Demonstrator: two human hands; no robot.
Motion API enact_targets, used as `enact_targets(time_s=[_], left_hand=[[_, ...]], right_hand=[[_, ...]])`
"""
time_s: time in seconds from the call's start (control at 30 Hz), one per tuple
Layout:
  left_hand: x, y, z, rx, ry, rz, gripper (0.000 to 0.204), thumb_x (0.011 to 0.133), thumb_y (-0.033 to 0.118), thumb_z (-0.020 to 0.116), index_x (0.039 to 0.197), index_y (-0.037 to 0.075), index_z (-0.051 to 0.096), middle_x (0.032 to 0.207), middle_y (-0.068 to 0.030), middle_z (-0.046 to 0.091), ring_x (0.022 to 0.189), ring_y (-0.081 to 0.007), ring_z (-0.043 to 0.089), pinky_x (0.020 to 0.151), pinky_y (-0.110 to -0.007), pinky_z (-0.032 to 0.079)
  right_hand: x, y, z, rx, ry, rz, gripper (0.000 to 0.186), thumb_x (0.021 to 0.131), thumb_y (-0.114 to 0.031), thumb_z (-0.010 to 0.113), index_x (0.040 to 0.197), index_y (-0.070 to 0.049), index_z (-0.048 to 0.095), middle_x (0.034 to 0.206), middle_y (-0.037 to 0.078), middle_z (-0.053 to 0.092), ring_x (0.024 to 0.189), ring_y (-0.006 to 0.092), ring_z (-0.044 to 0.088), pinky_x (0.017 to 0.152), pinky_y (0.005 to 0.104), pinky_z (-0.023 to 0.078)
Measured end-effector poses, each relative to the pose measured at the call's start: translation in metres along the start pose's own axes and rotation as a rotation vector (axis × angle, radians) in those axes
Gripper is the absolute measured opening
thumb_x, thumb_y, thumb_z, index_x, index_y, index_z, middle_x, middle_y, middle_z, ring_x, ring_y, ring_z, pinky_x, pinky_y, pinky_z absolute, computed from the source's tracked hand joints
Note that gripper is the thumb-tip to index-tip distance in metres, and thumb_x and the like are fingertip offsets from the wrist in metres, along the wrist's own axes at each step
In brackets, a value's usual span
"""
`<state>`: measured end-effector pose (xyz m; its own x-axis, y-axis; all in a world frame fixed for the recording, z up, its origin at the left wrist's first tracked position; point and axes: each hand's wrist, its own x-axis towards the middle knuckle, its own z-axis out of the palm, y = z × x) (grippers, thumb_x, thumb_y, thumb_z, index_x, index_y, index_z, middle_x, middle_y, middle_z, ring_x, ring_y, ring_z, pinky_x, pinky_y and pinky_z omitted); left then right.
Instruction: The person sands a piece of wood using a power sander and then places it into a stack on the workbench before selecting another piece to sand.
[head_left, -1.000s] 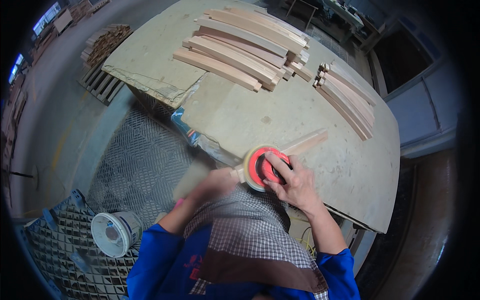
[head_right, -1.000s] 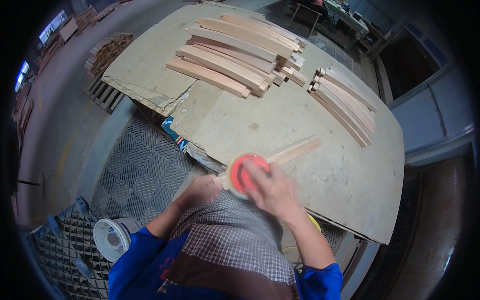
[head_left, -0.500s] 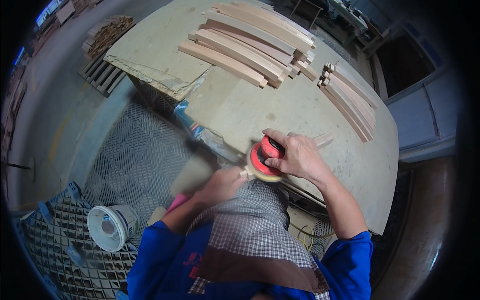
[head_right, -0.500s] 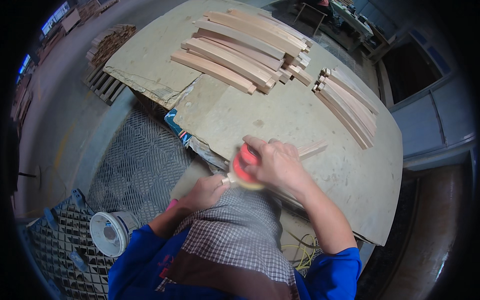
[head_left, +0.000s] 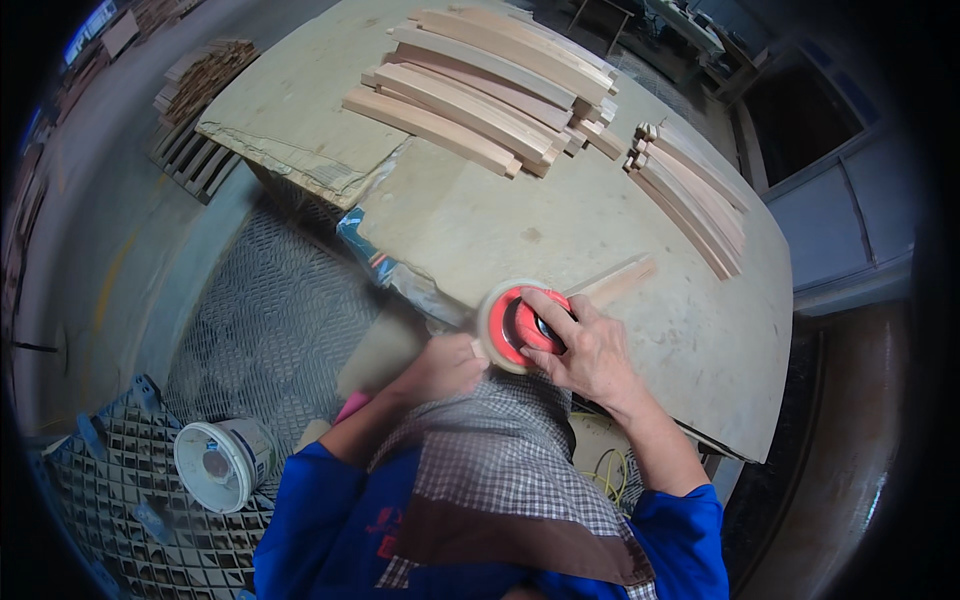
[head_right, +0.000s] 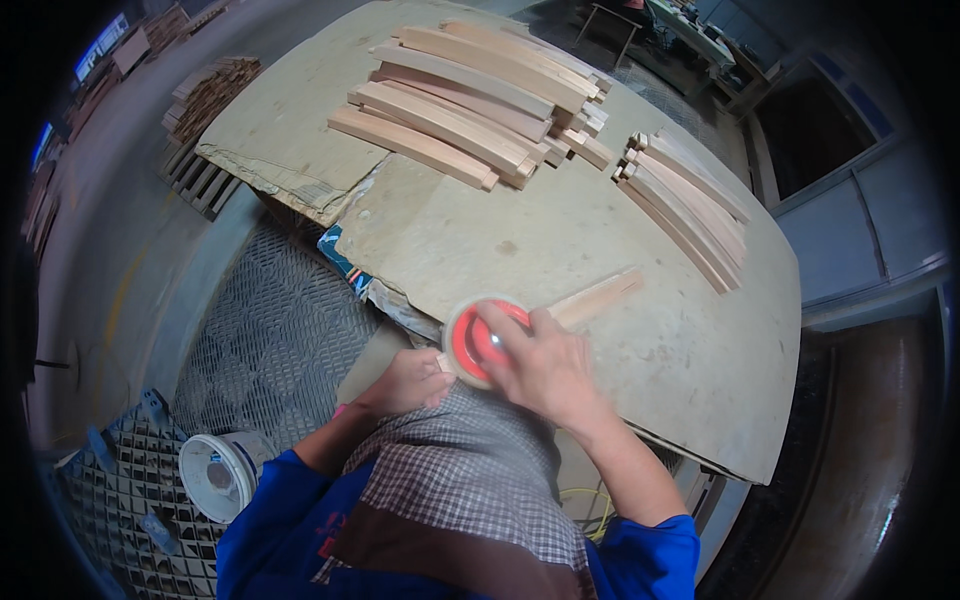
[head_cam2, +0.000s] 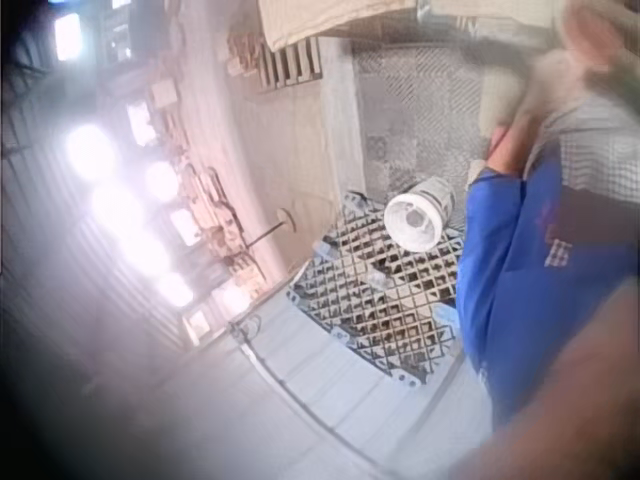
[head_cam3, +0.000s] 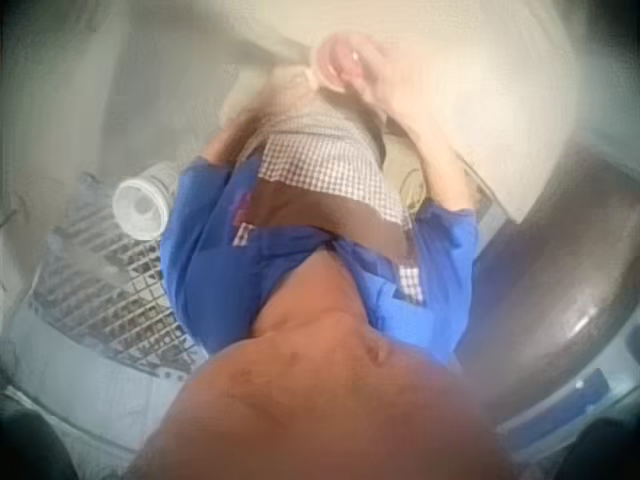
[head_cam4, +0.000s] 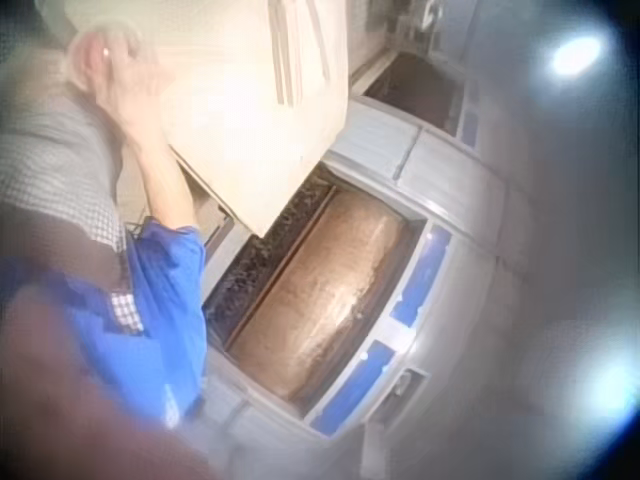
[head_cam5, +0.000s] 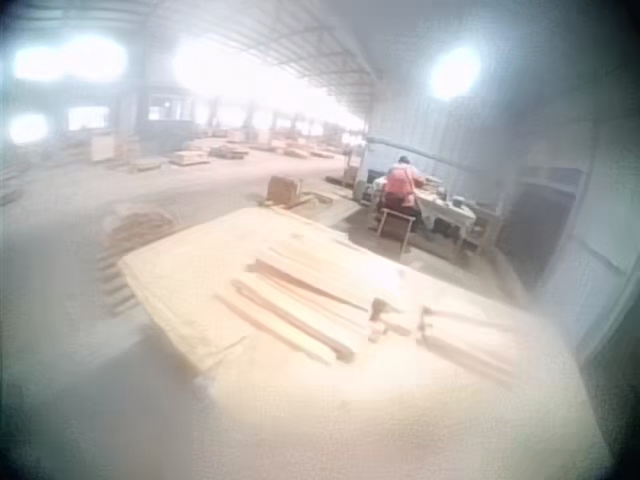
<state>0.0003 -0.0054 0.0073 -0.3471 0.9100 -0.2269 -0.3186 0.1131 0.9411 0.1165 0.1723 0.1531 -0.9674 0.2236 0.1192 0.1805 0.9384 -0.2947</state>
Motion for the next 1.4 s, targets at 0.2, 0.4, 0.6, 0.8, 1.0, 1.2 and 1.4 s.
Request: enact_targets(time_s=[0.2,0.4,0.6,0.8,1.0,1.2,1.4], left_hand=[[0.007,-0.003,-0.010,0.216,-0.073,-0.074,0.014,0.096,0.012,0.060,0.096,-0.002,0.061,0.077,-0.0054,0.065,0.063,-0.0108,0.061,0.056,-0.024,0.049],[0.003,0.017,-0.006,-0.004,-0.023,-0.092,0.019,0.095,0.016,0.063,0.097,-0.003,0.063,0.076,-0.0053,0.065,0.063,-0.0108,0.061,0.058,-0.023,0.050],[0.008,0.015,-0.008,0.343,0.166,0.194,0.015,0.093,0.013,0.060,0.090,-0.002,0.063,0.066,-0.0082,0.065,0.056,-0.0124,0.062,0.053,-0.029,0.050],[-0.002,0.016,0.003,0.728,0.207,0.190,0.008,0.087,0.009,0.064,0.092,0.003,0.061,0.073,-0.0067,0.066,0.065,-0.0113,0.065,0.056,-0.026,0.051],[0.017,0.032,0.013,-0.063,0.218,-0.194,0.028,0.090,0.020,0.070,0.105,-0.002,0.063,0.095,-0.0118,0.065,0.068,-0.0140,0.064,0.058,-0.025,0.052],[0.026,0.034,0.018,0.107,0.104,-0.281,0.031,0.090,0.023,0.071,0.100,-0.006,0.068,0.076,-0.0077,0.067,0.057,-0.0108,0.059,0.051,-0.022,0.047],[0.015,0.036,0.020,0.250,0.188,-0.200,0.024,0.089,0.022,0.072,0.091,-0.001,0.069,0.070,-0.0005,0.066,0.048,-0.0046,0.053,0.044,-0.019,0.040]], right_hand=[[-0.018,0.017,0.006,0.033,0.024,-0.078,0.060,0.076,-0.024,0.076,0.133,-0.029,0.058,0.095,0.017,0.060,0.074,0.0338,0.065,0.062,0.0424,0.054],[-0.039,0.040,-0.002,0.113,0.026,-0.139,0.056,0.074,-0.014,0.077,0.126,-0.028,0.063,0.099,0.016,0.061,0.083,0.0353,0.064,0.069,0.0404,0.053],[-0.090,0.051,-0.003,0.023,0.122,0.084,0.067,0.062,-0.020,0.085,0.126,-0.015,0.063,0.098,0.017,0.063,0.082,0.0346,0.065,0.069,0.0413,0.054],[-0.116,0.062,-0.004,0.056,0.352,0.285,0.070,0.059,-0.011,0.088,0.123,-0.007,0.063,0.099,0.019,0.068,0.086,0.0325,0.068,0.074,0.0378,0.055],[-0.107,0.072,-0.006,0.093,0.480,0.368,0.069,0.062,-0.011,0.087,0.127,-0.008,0.062,0.098,0.017,0.069,0.086,0.0304,0.068,0.077,0.0370,0.055],[-0.085,0.108,-0.008,0.075,0.464,0.532,0.071,0.065,-0.016,0.087,0.131,-0.016,0.061,0.099,0.016,0.067,0.087,0.0309,0.068,0.078,0.0375,0.055],[-0.074,0.154,-0.007,-0.008,0.481,0.512,0.070,0.064,-0.026,0.084,0.130,-0.027,0.062,0.090,0.015,0.065,0.079,0.0345,0.068,0.073,0.0432,0.056]])
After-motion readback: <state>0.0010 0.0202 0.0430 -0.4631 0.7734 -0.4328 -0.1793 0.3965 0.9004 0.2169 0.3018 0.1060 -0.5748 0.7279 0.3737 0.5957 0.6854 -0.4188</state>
